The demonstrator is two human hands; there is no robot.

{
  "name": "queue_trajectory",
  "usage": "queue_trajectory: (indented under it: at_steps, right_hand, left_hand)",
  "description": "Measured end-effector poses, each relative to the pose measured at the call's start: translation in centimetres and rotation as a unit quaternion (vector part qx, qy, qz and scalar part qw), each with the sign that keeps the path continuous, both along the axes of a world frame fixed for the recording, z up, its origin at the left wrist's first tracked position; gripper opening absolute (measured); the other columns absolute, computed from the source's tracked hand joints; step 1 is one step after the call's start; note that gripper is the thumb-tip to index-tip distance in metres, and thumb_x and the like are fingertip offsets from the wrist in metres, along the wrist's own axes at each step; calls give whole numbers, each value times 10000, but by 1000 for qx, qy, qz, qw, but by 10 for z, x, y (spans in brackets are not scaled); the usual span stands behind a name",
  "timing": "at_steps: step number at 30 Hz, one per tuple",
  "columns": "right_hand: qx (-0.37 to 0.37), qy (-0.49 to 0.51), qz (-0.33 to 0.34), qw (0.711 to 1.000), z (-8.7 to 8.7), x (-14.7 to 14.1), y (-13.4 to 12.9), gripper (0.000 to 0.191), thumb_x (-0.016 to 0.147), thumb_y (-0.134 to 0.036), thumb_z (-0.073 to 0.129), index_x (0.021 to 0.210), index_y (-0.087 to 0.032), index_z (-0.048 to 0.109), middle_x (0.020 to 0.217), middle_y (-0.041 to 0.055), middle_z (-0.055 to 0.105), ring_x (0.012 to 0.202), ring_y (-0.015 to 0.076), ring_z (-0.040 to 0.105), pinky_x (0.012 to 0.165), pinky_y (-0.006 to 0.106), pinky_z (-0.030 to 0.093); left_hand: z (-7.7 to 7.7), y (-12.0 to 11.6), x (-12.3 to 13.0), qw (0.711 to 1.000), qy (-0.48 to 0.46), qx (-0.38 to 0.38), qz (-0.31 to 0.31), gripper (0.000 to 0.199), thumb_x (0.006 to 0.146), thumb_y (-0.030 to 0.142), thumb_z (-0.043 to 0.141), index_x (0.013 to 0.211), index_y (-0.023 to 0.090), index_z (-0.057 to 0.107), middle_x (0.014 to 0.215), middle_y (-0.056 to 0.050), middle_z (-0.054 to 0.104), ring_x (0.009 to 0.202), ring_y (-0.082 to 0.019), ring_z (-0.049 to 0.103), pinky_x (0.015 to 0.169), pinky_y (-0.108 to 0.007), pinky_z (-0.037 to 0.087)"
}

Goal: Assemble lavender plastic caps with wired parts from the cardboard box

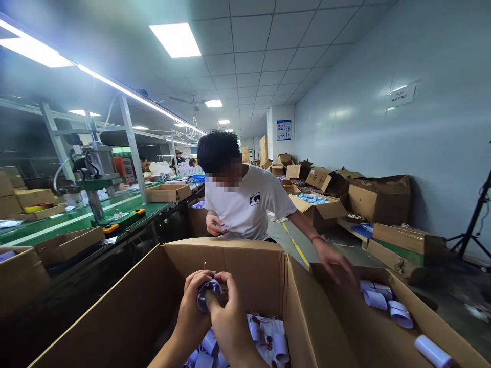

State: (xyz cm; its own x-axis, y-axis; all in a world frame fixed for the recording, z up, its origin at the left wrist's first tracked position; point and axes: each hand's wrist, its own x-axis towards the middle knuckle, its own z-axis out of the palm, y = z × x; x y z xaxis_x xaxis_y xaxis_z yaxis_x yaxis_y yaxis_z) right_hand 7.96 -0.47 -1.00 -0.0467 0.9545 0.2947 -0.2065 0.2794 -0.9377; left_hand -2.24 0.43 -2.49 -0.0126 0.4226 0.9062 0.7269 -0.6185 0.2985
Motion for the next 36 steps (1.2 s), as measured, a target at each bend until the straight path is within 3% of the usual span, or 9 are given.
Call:
queue_trajectory:
  at_steps: [4,8,11,18,21,25,28,32,36]
  right_hand:
    - [12,8,-10,1000,5,2,-2,226,678,-274,674,875,-211,583,853,7,676,820,188,626,792,314,483]
    - [-35,47,9,998,3,1,4,236,625,-317,702,794,-204,581,782,7,678,738,187,634,709,307,498]
    - [-39,44,-14,998,4,0,3,195,636,-333,672,764,-208,593,758,21,690,728,198,645,688,308,506]
    - [-77,64,-73,992,-8,-24,-9,304,732,-427,562,979,-250,564,897,55,708,821,226,671,716,318,534]
    - [-78,71,-84,991,-19,-31,-3,319,766,-447,540,1011,-242,540,979,70,692,911,223,656,808,336,516]
    - [19,-21,-154,988,-15,-14,-1,252,780,-396,596,978,-242,579,991,67,661,955,221,624,833,339,502]
    - [162,-181,-211,947,0,5,-6,63,787,-269,620,828,-252,664,1012,66,636,971,233,594,864,375,486]
    - [259,-331,-228,878,9,11,-12,313,711,-37,624,911,-260,715,1071,67,653,1008,255,576,872,404,494]
    - [278,-369,-244,853,7,5,-12,380,676,35,609,923,-232,718,1092,60,672,1004,253,568,871,389,500]
  left_hand:
    - [0,-1,-1,1000,26,10,-14,349,676,102,585,988,243,521,945,-45,643,908,-214,598,756,-370,548]
    - [3,-3,2,998,29,47,-9,360,676,87,580,989,254,516,934,-31,656,906,-203,587,760,-342,545]
    - [2,-4,4,997,34,69,9,333,709,91,578,994,250,517,937,-29,658,906,-195,579,765,-329,543]
    - [-3,-2,1,993,28,111,39,247,826,123,509,1025,267,540,968,-23,657,936,-190,596,767,-338,543]
    - [-5,0,0,998,-6,66,22,202,816,151,529,986,257,553,937,-25,651,891,-187,613,740,-330,549]
    - [-5,2,0,997,-72,-27,3,332,701,218,660,1010,216,539,939,-57,627,840,-202,623,715,-349,553]
    - [-3,3,-1,993,-102,-56,3,366,667,218,671,1008,198,542,944,-69,614,832,-201,624,712,-353,553]
    - [-1,2,-3,995,-87,-45,0,276,670,155,609,940,200,574,915,-59,622,836,-198,627,736,-359,552]
    - [-1,2,-5,999,-44,-4,-4,259,699,116,571,939,212,570,926,-55,638,879,-202,620,755,-360,553]
